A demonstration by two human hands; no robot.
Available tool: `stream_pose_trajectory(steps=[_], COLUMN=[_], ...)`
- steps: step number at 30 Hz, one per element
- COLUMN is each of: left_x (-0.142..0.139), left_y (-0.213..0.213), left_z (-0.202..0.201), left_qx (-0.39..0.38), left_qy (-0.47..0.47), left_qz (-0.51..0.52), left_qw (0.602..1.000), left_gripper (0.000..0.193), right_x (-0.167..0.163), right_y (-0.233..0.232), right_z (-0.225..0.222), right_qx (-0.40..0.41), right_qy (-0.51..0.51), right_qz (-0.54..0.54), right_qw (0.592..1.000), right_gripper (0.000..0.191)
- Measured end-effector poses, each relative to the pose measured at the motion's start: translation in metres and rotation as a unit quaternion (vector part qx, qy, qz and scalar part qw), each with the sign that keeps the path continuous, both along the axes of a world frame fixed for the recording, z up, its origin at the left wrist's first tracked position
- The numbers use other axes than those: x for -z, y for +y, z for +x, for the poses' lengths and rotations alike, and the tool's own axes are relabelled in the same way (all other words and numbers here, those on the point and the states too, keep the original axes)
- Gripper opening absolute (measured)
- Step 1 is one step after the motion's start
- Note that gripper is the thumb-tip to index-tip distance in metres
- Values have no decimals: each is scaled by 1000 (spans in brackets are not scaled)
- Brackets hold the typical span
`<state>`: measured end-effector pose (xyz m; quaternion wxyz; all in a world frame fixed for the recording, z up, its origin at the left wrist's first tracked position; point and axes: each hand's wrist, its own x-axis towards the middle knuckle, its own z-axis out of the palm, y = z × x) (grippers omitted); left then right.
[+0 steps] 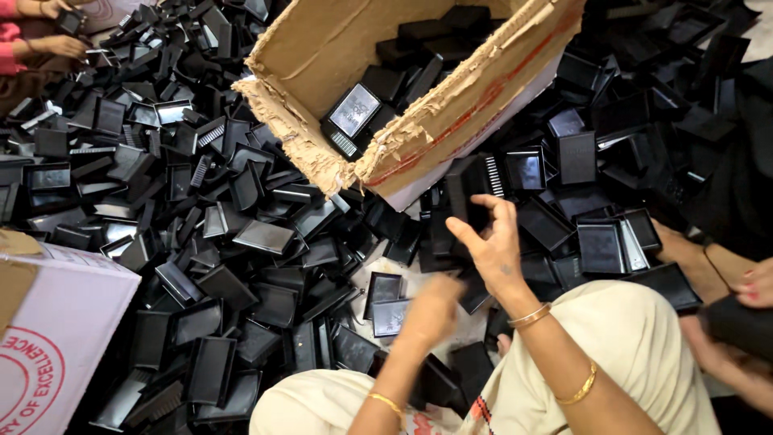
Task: The person sits on the floor among large piles of black plastic cases, picks up individual cases, closes and presses each one shut by hand, and places the closed cases into a cardboard box in front of them. Other workers around them handle the same cases from the shared piles.
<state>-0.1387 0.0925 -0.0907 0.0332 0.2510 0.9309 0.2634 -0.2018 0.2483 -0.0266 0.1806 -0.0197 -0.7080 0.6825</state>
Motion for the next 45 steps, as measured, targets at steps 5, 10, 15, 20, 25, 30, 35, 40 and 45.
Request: stream_pose_trajectory(steps=[5,10,15,20,25,30,35,40,45], left_x=[11,16,11,-24,-60,-73,-51,-22,-14], left_y=[60,63,39,-7,-65,-92,-85,-53,1], left_z=[21,18,9,-2,-12,-15,-19,-43,-36], left_qx=[162,148,154,69,-202,-288,-290,-201,-91], left_qy=[77,64,90,67,189,120,264,137,-56], left_qz=[-73,-171,-183,-135,-29,13,-89,52,-49], left_qw=[981,972,967,986,961,950,916,968,993], left_gripper=[58,52,86,87,63,64,62,57,70], right_x=[-2,-5,-6,-5,-7,-12,-15,-16,-20], right_y=[4,6,7,9,9,14,18,17,20], right_z=[4,6,8,6,5,6,7,6,5], right_qx=[6,-3,13,37,42,88,95,81,74], right_qy=[-49,-76,-61,-26,3,20,22,25,25], right_qz=[78,51,70,92,120,97,38,18,21], right_qw=[996,996,996,995,992,991,995,996,997], right_gripper=[55,54,55,54,54,66,77,77,76])
